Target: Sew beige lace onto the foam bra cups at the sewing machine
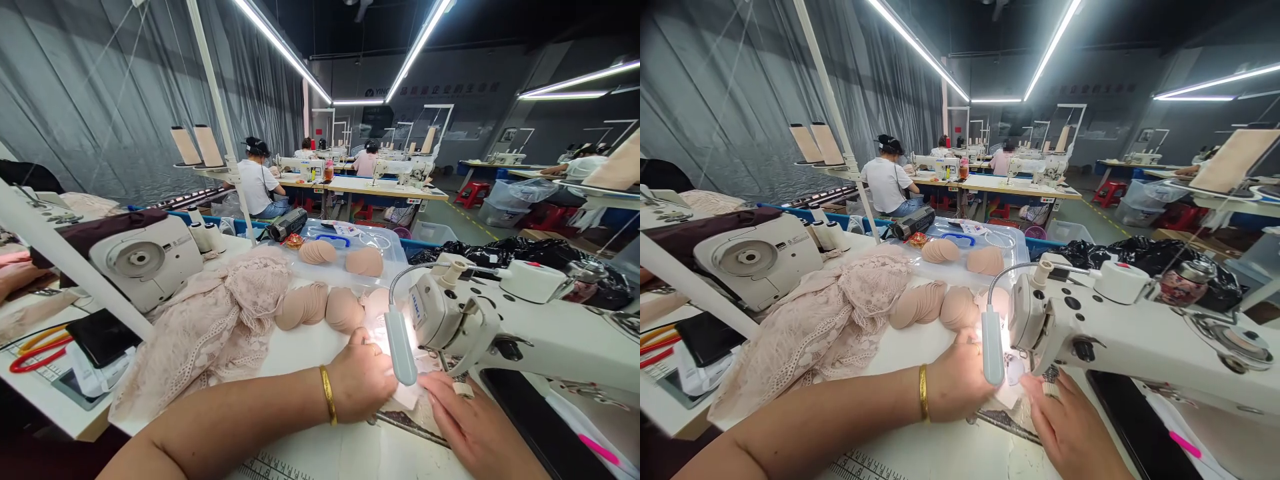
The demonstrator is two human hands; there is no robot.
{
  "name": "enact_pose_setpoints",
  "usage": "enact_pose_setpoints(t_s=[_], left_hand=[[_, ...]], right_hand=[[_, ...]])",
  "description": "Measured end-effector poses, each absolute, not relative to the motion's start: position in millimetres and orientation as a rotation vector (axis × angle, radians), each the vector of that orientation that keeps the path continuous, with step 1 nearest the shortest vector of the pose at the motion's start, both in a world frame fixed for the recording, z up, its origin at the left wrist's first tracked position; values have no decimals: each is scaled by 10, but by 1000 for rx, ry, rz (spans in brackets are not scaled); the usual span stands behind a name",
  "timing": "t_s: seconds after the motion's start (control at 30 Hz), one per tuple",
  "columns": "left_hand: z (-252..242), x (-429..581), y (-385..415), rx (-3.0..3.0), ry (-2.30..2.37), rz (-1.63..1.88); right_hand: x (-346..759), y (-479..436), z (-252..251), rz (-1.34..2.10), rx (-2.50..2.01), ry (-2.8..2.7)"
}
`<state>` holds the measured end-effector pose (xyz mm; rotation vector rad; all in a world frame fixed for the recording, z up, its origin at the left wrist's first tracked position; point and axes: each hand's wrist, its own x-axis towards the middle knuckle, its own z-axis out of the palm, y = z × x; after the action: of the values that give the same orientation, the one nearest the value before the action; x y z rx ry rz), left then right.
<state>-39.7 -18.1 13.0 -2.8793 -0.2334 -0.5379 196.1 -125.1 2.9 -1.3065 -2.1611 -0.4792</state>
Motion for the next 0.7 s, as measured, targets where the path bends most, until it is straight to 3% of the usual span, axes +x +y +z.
enact_pose_setpoints(t_s=[0.27,0.7], left_hand=[[204,-456,-366,-3010,-175,-513],[318,-372,99,-3036,-121,-344]], right_hand=[[1913,-1294,71,-167,-1241,-2435],[1870,-1189,-175,-256,-1408,-2300]])
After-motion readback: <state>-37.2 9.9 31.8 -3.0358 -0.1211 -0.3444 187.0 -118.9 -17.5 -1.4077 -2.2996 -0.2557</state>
